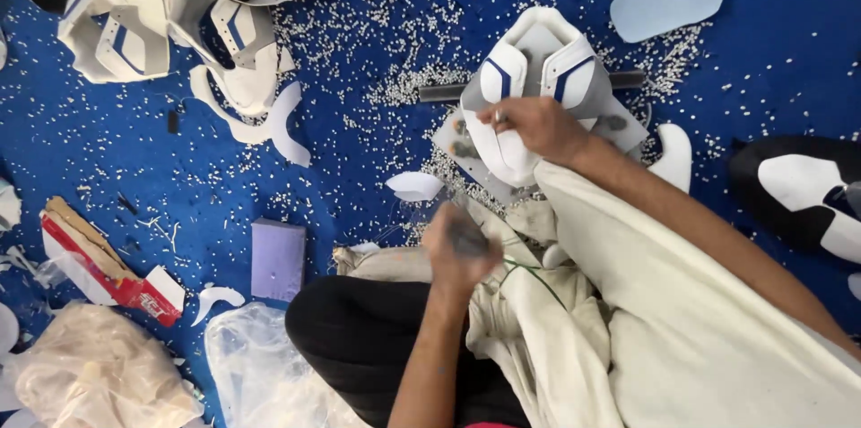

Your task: The person punches holes into shoe upper components using a manual punch tool.

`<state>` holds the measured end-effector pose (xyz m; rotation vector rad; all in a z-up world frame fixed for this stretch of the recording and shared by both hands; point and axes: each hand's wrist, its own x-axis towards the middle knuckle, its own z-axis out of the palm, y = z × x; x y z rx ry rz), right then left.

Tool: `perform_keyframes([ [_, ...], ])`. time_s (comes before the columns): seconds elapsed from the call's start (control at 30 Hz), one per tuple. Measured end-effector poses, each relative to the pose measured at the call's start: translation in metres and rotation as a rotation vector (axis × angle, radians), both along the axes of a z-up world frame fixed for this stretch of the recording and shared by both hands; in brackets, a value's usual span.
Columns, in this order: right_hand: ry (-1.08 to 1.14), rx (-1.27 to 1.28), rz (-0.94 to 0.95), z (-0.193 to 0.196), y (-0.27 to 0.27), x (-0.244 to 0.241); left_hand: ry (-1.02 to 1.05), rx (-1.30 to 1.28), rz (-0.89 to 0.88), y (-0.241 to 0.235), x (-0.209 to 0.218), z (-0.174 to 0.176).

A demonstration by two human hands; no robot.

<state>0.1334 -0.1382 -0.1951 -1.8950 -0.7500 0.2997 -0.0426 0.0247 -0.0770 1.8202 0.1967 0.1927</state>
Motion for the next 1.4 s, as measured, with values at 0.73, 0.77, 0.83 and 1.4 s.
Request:
perform_keyframes([
  [0.73,0.153,0.108,-0.125,-0.02,0.003,0.008,-0.153,-0.044,-0.058,0.011,-0.018,-0.036],
  [0.77,0.15,0.104,-0.12,-0.015,-0.001,0.006,-0.157,-0.048,-0.053,0.005,-0.011,-0.037],
  [0.83,-0.003,-0.136,0.022,-0.006,-0.007,-0.001,0.318,0.143,0.076,-0.006,0.001,-0.04],
  [1.4,0.112,0.058,-0.228,-0.031,-0.001,0.018,0.296,0.36,0.06,-0.007,0.025,-0.027],
])
